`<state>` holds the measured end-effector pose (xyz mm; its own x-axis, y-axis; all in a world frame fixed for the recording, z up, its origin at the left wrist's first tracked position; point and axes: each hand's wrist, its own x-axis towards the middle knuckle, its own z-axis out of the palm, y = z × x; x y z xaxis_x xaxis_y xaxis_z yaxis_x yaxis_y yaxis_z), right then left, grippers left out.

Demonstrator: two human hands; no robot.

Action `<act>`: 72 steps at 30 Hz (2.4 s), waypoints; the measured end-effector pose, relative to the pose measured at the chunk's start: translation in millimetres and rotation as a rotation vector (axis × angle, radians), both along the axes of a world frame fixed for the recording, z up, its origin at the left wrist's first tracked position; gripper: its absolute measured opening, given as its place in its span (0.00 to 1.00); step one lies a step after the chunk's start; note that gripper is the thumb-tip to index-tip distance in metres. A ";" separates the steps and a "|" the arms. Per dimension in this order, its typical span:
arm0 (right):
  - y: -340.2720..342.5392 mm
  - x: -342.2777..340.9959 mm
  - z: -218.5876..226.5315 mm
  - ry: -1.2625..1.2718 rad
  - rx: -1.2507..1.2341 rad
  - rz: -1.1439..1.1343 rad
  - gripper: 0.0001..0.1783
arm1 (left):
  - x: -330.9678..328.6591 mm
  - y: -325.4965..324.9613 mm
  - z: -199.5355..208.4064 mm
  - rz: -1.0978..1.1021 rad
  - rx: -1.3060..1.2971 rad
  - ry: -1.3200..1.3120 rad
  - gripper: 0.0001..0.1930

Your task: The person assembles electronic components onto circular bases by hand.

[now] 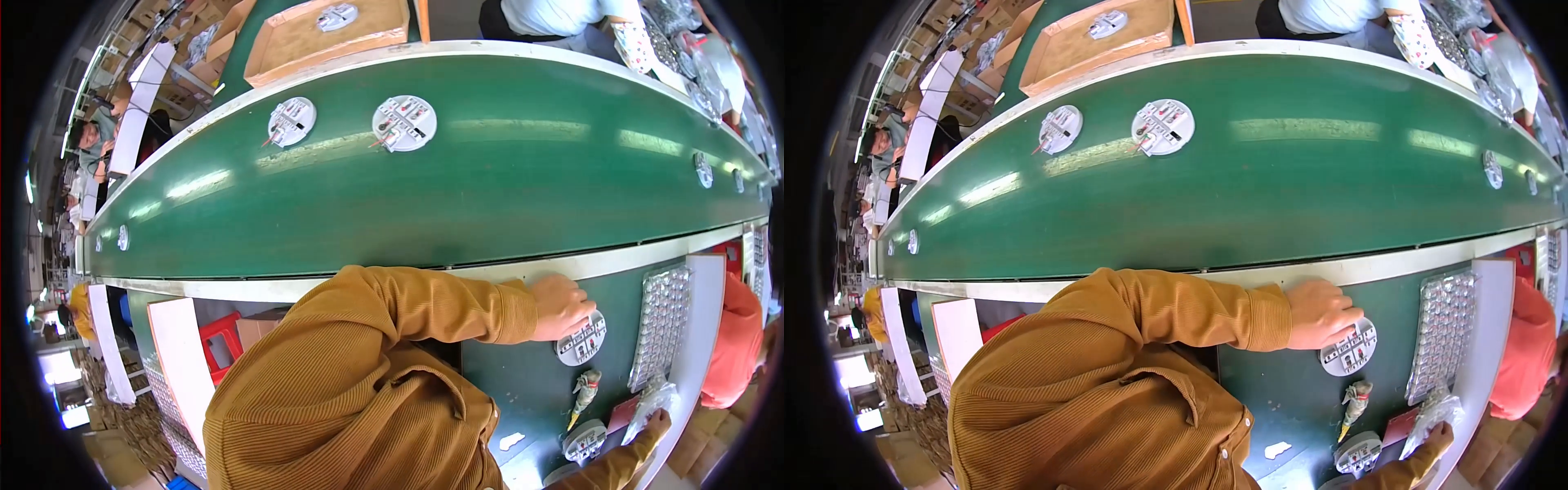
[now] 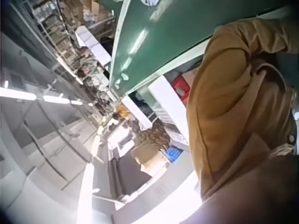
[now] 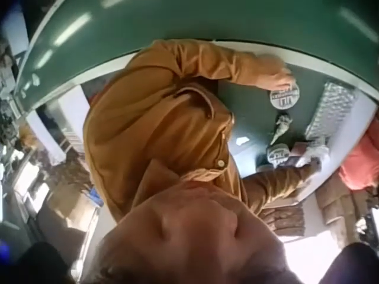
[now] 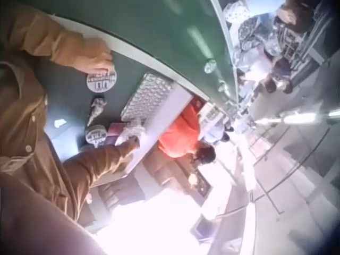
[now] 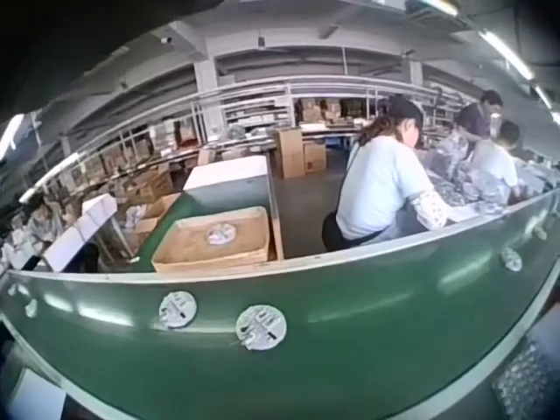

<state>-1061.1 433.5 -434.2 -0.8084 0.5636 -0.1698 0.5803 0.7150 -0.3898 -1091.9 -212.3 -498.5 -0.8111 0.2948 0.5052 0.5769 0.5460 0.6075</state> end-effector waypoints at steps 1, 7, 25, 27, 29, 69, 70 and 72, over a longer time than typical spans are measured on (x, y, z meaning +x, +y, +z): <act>-18.2 0.5 -3.0 0.050 -0.047 0.058 0.17 | -1.5 0.9 -5.1 0.017 -0.062 0.025 0.07; -188.3 -16.0 57.1 0.357 0.026 0.072 0.18 | -11.2 -11.9 11.8 -0.290 0.142 -0.050 0.46; -453.4 19.6 -3.4 0.538 -0.172 0.575 0.08 | -15.3 0.1 20.9 -0.374 -0.118 -0.127 0.49; -450.7 22.4 -6.4 0.516 -0.120 0.667 0.07 | -17.2 -1.5 21.3 -0.379 -0.142 -0.156 0.49; -447.8 20.6 -7.0 0.505 -0.124 0.655 0.07 | -20.2 0.4 23.5 -0.388 -0.148 -0.153 0.49; -417.1 -118.1 44.2 0.280 -0.250 0.385 0.17 | -45.8 -16.6 5.8 -0.327 -0.037 -0.361 0.57; -433.1 -84.4 46.3 0.252 -0.254 0.484 0.15 | -47.3 -15.9 4.0 -0.332 -0.011 -0.349 0.59; -459.1 -51.1 41.7 0.215 -0.317 0.627 0.14 | -47.9 -16.0 2.7 -0.355 0.050 -0.327 0.61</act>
<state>-1112.2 -25.6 -392.5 -0.9966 -0.0658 -0.0492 -0.0135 0.7215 -0.6923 -1139.8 -228.4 -495.8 -0.7832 0.5642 0.2614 0.4970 0.3155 0.8083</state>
